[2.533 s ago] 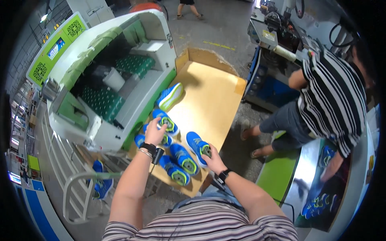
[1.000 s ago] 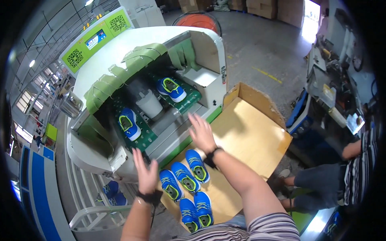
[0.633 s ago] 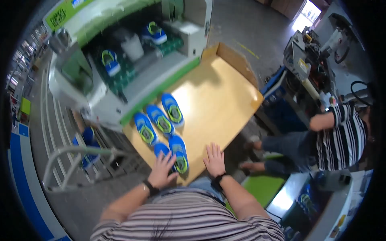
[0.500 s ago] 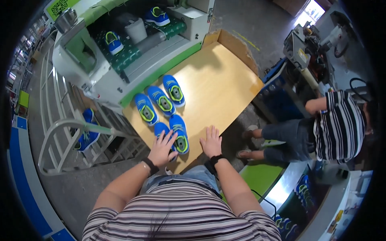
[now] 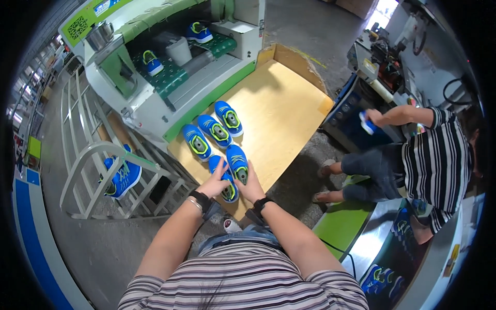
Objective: Processing blue shoes by placing them into a specialized heating or drying machine and organizing them on a table.
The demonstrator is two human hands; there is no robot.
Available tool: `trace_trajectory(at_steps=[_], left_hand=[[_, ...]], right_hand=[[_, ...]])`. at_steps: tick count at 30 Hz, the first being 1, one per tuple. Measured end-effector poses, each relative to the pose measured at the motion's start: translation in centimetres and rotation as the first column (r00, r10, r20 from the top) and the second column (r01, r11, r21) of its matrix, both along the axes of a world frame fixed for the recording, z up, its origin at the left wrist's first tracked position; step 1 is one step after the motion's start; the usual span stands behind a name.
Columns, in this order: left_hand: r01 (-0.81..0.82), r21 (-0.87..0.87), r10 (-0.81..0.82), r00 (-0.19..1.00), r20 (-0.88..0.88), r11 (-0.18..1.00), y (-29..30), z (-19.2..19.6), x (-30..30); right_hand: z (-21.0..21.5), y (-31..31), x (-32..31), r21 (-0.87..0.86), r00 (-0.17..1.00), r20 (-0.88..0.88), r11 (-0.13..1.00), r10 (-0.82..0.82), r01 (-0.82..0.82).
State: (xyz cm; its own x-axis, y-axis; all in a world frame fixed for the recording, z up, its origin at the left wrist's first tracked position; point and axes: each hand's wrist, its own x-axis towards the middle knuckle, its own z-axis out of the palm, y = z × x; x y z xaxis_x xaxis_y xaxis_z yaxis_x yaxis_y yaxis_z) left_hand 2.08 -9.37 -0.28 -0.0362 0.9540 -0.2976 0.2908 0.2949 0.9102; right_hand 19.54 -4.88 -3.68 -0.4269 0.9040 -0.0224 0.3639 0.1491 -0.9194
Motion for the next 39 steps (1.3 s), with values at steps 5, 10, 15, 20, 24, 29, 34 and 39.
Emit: trace_trajectory(at_steps=[5, 10, 15, 20, 24, 29, 34, 39], left_hand=[[-0.032, -0.109, 0.043, 0.995, 0.093, 0.994, 3.9, 2.4, -2.6], [-0.105, 0.125, 0.101, 0.994, 0.043, 0.987, 11.2, 5.4, -1.7], [-0.192, 0.464, 0.351, 0.893, -0.284, 0.865, 21.6, 6.2, -0.5], [-0.330, 0.306, 0.436, 0.804, -0.405, 0.893, 33.5, 3.8, -3.6], [-0.524, -0.018, 0.498, 0.818, -0.288, 0.851, 40.1, 0.5, -7.2], [-0.475, -0.034, 0.455, 0.859, -0.236, 0.879, 43.6, -2.8, -7.9], [-0.047, 0.036, 0.056, 0.938, -0.343, 0.998, 42.5, 1.3, -1.1], [0.114, 0.220, -0.061, 0.970, -0.236, 0.969, 40.6, -2.1, 6.1]], right_hand=[[2.1, 1.9, 2.1, -0.280, 0.996, -0.085, 0.959, 0.009, -0.033], [4.3, 4.2, 7.7, -0.305, 0.999, 0.035, 0.952, -0.025, 0.035], [4.8, 7.9, 11.1, -0.206, 0.992, 0.021, 0.970, -0.127, 0.128], [4.2, 13.0, 11.0, -0.088, 0.959, 0.057, 0.955, -0.279, 0.283], [2.6, 14.3, 10.2, 0.053, 0.948, 0.211, 0.971, -0.239, 0.233], [2.5, 14.9, 10.3, -0.003, 0.960, 0.210, 0.982, -0.184, 0.188], [2.7, 15.2, 10.9, -0.015, 0.940, 0.261, 0.973, -0.218, 0.230], [2.4, 15.4, 10.4, 0.013, 0.959, 0.222, 0.984, -0.177, 0.178]])
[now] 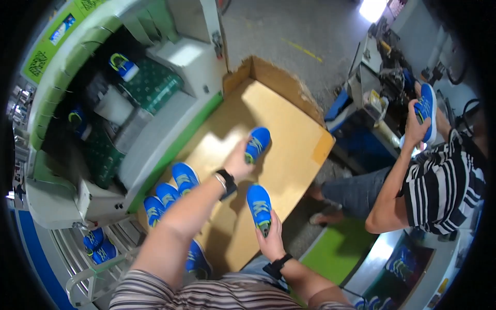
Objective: Processing blue shoes by placing them into a specialized heating or drying machine and organizing them on a table.
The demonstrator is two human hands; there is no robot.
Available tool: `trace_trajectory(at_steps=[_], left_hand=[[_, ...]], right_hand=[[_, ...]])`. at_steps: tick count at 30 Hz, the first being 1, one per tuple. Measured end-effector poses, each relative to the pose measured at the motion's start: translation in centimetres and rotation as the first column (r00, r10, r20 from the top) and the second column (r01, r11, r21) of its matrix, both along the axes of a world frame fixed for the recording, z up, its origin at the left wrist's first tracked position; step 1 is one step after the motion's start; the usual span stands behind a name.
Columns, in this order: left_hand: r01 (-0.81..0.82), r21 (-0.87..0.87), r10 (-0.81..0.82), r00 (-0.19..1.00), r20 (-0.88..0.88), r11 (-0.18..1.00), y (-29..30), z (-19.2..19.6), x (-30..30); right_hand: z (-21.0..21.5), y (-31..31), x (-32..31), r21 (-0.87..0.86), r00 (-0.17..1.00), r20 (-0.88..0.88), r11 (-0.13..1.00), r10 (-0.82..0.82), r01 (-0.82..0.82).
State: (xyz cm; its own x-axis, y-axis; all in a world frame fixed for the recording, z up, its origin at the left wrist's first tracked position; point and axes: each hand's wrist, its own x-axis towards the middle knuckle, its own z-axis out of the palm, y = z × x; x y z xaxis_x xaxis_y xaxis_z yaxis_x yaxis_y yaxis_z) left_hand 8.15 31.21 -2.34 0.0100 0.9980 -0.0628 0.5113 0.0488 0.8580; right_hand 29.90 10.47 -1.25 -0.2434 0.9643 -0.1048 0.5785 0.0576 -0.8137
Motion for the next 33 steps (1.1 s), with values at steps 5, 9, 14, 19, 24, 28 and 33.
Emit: trace_trajectory(at_steps=[5, 9, 14, 19, 24, 28, 33], left_hand=[[-0.219, -0.093, 0.229, 0.966, 0.121, 0.971, -7.0, -2.1, 1.3], [-0.309, -0.289, 0.356, 0.926, 0.127, 0.906, -16.1, 1.3, 0.5], [-0.420, -0.345, 0.473, 0.877, 0.083, 0.839, -28.6, 0.7, 1.9], [-0.181, -0.618, 0.295, 0.951, 0.088, 0.765, -35.3, 4.6, 3.5], [-0.121, -0.138, 0.139, 0.982, 0.129, 0.983, -41.5, 5.4, 1.1], [-0.128, -0.012, 0.116, 0.932, -0.344, 0.992, -42.5, 8.4, -1.0], [-0.273, -0.151, 0.174, 0.867, -0.468, 0.950, -44.4, 5.9, -2.5]], right_hand=[[-0.6, -0.9, -0.1, -0.002, 0.997, -0.037, 0.997, -0.072, 0.072], [-0.8, -0.9, -0.4, 0.009, 0.976, -0.098, 0.981, -0.193, 0.194], [-0.5, -3.2, -3.3, -0.014, 0.977, -0.153, 0.989, -0.146, 0.146], [-0.6, -9.8, -4.6, -0.070, 0.980, -0.181, 0.993, 0.080, -0.094], [-2.0, -13.6, -4.9, 0.100, 0.992, -0.084, 0.991, 0.098, -0.090], [-2.6, -12.7, -5.2, 0.077, 0.992, -0.088, 0.993, 0.092, -0.085], [-1.3, -11.9, -7.1, 0.149, 0.990, -0.085, 0.984, 0.108, -0.095]])
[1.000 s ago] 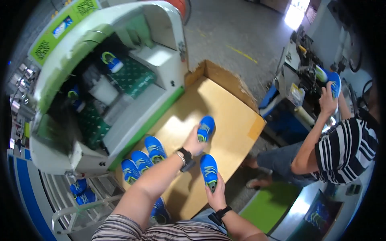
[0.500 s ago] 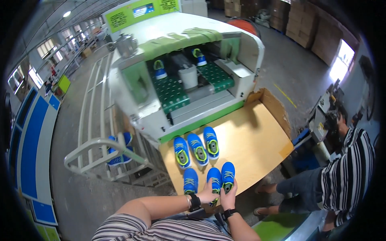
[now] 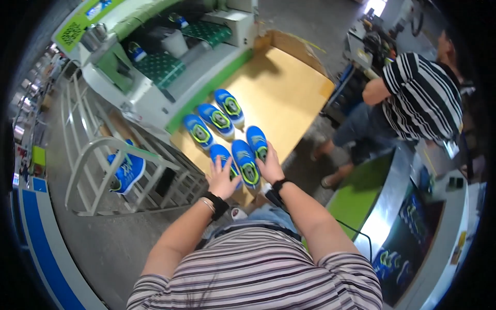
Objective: Processing blue shoes by placing them into a specialized heating or drying machine and organizing them on a table.
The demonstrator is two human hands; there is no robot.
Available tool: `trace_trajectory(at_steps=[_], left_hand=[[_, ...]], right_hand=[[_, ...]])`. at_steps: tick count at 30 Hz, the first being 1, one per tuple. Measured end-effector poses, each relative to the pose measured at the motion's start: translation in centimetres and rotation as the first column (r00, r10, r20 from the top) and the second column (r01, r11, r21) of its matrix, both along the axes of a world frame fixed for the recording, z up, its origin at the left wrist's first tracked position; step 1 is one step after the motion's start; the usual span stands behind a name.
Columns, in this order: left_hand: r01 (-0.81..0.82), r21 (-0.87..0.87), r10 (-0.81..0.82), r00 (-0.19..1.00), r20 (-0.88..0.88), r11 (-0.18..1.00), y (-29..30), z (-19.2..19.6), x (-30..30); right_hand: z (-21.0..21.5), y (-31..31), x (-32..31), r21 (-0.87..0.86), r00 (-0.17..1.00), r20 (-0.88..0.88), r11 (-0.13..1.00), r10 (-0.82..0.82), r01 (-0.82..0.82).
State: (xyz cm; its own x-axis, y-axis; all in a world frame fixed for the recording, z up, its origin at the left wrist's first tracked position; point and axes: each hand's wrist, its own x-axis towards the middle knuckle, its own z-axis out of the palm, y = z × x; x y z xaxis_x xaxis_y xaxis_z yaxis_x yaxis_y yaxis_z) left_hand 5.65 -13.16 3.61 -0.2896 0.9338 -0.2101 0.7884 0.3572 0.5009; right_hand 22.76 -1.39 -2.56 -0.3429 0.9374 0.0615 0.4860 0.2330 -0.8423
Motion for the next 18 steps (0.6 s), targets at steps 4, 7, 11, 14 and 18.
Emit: trace_trajectory(at_steps=[4, 7, 11, 14, 18], left_hand=[[0.060, 0.101, -0.056, 0.998, -0.042, 0.993, 0.2, -3.8, -0.6], [0.065, 0.042, -0.064, 0.997, -0.033, 0.997, -0.1, -3.4, -0.1], [0.080, -0.003, -0.080, 0.991, -0.107, 0.997, 1.4, -2.2, -0.6], [0.038, 0.179, -0.017, 0.992, -0.121, 0.983, 5.6, 0.3, -2.0], [0.025, 0.436, 0.034, 0.991, -0.129, 0.900, 14.2, 2.1, -4.0]], right_hand=[[-0.9, 0.2, 0.1, -0.025, 1.000, 0.014, 0.999, -0.027, 0.027], [-0.9, -0.3, 0.7, -0.066, 0.999, -0.020, 0.997, -0.035, 0.033], [-2.0, -0.4, 1.6, -0.073, 0.997, -0.064, 0.996, -0.050, 0.045], [-0.5, 0.3, 2.5, -0.183, 0.987, -0.131, 0.981, -0.088, 0.063], [2.5, 3.1, 3.5, -0.238, 0.983, -0.133, 0.967, -0.126, 0.091]])
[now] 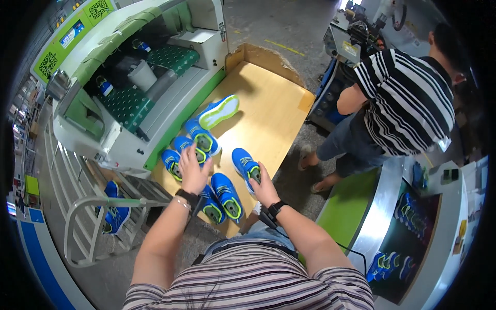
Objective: Processing blue shoes by placing them into a specialized heating or drying machine and organizing them on a table.
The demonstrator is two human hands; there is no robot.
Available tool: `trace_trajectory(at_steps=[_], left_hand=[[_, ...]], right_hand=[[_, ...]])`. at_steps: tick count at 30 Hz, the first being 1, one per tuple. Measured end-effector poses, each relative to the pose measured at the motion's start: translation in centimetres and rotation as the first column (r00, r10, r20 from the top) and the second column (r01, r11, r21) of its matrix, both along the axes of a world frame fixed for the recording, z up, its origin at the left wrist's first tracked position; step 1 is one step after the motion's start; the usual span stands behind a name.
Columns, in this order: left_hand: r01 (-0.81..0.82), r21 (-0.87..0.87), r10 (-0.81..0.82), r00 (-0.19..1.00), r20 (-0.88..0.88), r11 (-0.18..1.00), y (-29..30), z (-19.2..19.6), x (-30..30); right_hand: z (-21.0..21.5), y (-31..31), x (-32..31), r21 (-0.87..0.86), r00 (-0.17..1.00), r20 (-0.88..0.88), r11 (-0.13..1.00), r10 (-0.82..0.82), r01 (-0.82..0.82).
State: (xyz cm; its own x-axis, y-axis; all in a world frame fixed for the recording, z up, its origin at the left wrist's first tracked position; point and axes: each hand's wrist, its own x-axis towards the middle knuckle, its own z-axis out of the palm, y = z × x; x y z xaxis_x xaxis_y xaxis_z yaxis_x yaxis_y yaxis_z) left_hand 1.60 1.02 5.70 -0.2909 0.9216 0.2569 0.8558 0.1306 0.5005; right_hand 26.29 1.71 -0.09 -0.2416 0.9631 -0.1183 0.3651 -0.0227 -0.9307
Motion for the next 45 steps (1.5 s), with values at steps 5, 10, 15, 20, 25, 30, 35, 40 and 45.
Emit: trace_trajectory(at_steps=[5, 10, 15, 20, 25, 30, 35, 40, 45], left_hand=[[-0.201, -0.060, 0.200, 0.979, -0.023, 0.978, 13.7, -0.7, -3.6], [-0.380, -0.505, 0.401, 0.913, -0.073, 0.775, 23.2, -3.2, -8.8], [0.113, -0.698, 0.122, 0.953, 0.278, 0.707, 25.5, -4.6, -9.7], [0.760, -0.229, -0.259, 0.463, 0.847, 0.609, 23.8, -4.7, 0.2], [0.048, -0.165, 0.091, 0.668, 0.739, 0.985, 18.6, -10.2, 6.5], [-0.079, 0.003, 0.008, 0.136, 0.991, 0.997, 15.4, 6.0, -0.3], [-0.499, 0.321, 0.073, 0.620, 0.781, 0.805, 16.4, 15.0, -8.6], [-0.679, 0.184, 0.563, 0.705, 0.431, 0.710, 16.8, 10.0, -26.7], [-0.695, 0.053, 0.648, 0.693, 0.317, 0.717, 14.8, 9.6, -20.1]], right_hand=[[-1.7, 3.3, 2.8, 0.137, 0.986, 0.168, 0.991, -0.024, 0.001], [-1.5, 3.9, 3.7, 0.096, 0.979, 0.179, 0.989, 0.098, -0.116], [-0.9, 5.9, 5.2, -0.031, 0.994, 0.044, 0.995, 0.097, -0.095], [-0.5, 11.5, 5.2, -0.248, 0.970, -0.180, 0.962, -0.160, 0.113], [1.3, 16.8, 3.1, -0.268, 0.936, -0.317, 0.961, -0.154, 0.067], [10.4, 23.5, -4.3, 0.036, 0.880, -0.449, 0.987, 0.153, -0.154], [17.6, 34.0, -19.1, 0.446, 0.794, -0.491, 0.886, 0.359, -0.125], [16.4, 38.7, -34.2, 0.572, 0.956, 0.140, 0.768, 0.257, -0.290], [12.0, 34.8, -32.1, 0.715, 0.937, 0.335, 0.620, 0.100, -0.322]])
